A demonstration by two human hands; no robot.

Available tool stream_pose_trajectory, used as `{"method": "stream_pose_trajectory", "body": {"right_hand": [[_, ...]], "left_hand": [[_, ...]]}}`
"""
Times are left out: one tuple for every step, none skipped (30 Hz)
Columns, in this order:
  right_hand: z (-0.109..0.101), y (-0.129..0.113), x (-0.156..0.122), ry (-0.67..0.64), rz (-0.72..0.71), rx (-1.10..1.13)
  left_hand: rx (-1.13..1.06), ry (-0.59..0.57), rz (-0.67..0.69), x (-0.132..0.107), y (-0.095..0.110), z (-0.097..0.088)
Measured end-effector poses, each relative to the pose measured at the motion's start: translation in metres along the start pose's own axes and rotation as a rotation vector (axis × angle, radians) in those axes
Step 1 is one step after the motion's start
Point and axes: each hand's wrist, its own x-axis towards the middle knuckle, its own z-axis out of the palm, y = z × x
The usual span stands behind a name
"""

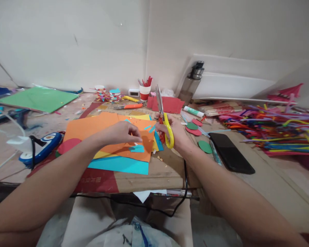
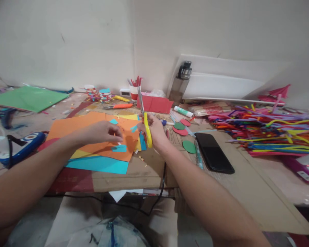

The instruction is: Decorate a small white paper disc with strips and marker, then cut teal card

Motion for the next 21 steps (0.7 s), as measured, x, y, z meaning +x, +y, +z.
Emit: {"method": "stream_pose_trajectory", "body": {"right_hand": [[0.001,-0.001,-0.001,-0.007,-0.007,-0.007],[0.002,-0.002,-0.002,-0.016,-0.016,-0.014],[0.004,-0.002,-0.004,-0.024,-0.028,-0.02],[0.006,-0.003,-0.005,-0.03,-0.044,-0.025],[0.007,-0.003,-0.007,-0.038,-0.06,-0.031],[0.009,-0.003,-0.008,-0.046,-0.072,-0.036],[0.01,-0.003,-0.009,-0.055,-0.082,-0.042],[0.011,-0.002,-0.01,-0.064,-0.091,-0.048],[0.012,-0.002,-0.01,-0.072,-0.1,-0.054],[0.012,-0.002,-0.011,-0.08,-0.109,-0.059],[0.012,-0.001,-0.01,-0.083,-0.118,-0.066],[0.012,-0.001,-0.01,-0.081,-0.126,-0.077],[0.011,-0.001,-0.01,-0.075,-0.135,-0.09],[0.011,-0.001,-0.01,-0.067,-0.142,-0.103],[0.01,-0.002,-0.009,-0.06,-0.149,-0.119],[0.01,-0.002,-0.009,-0.056,-0.161,-0.136],[0.009,-0.002,-0.009,-0.059,-0.181,-0.155],[0.009,-0.003,-0.01,-0.069,-0.214,-0.18],[0.009,-0.004,-0.01,-0.082,-0.256,-0.212],[0.009,-0.005,-0.011,-0.098,-0.301,-0.25],[0.01,-0.006,-0.013,-0.112,-0.345,-0.293]], "left_hand": [[-0.081,0.053,0.006,0.002,-0.001,0.003],[-0.18,0.112,0.008,0.004,-0.001,0.006],[-0.303,0.126,0.01,0.006,-0.001,0.01],[-0.408,0.121,0.008,0.008,0.0,0.015],[-0.501,0.105,0.008,0.009,0.001,0.019],[-0.565,0.088,0.006,0.01,0.002,0.023],[-0.604,0.091,0.016,0.011,0.003,0.026],[-0.63,0.107,0.023,0.012,0.004,0.028],[-0.643,0.134,0.029,0.012,0.005,0.03],[-0.648,0.17,0.034,0.012,0.005,0.03],[-0.654,0.204,0.037,0.012,0.004,0.03],[-0.661,0.234,0.036,0.013,0.003,0.029],[-0.675,0.26,0.035,0.013,0.002,0.028],[-0.701,0.282,0.035,0.014,0.001,0.027],[-0.74,0.3,0.035,0.014,0.0,0.026],[-0.794,0.313,0.037,0.015,0.0,0.025],[-0.858,0.325,0.039,0.015,-0.001,0.025],[-0.928,0.336,0.042,0.016,-0.001,0.024],[-1.002,0.343,0.047,0.016,-0.002,0.023],[-1.075,0.353,0.055,0.016,-0.002,0.022],[-1.142,0.367,0.066,0.017,-0.002,0.021]]}}
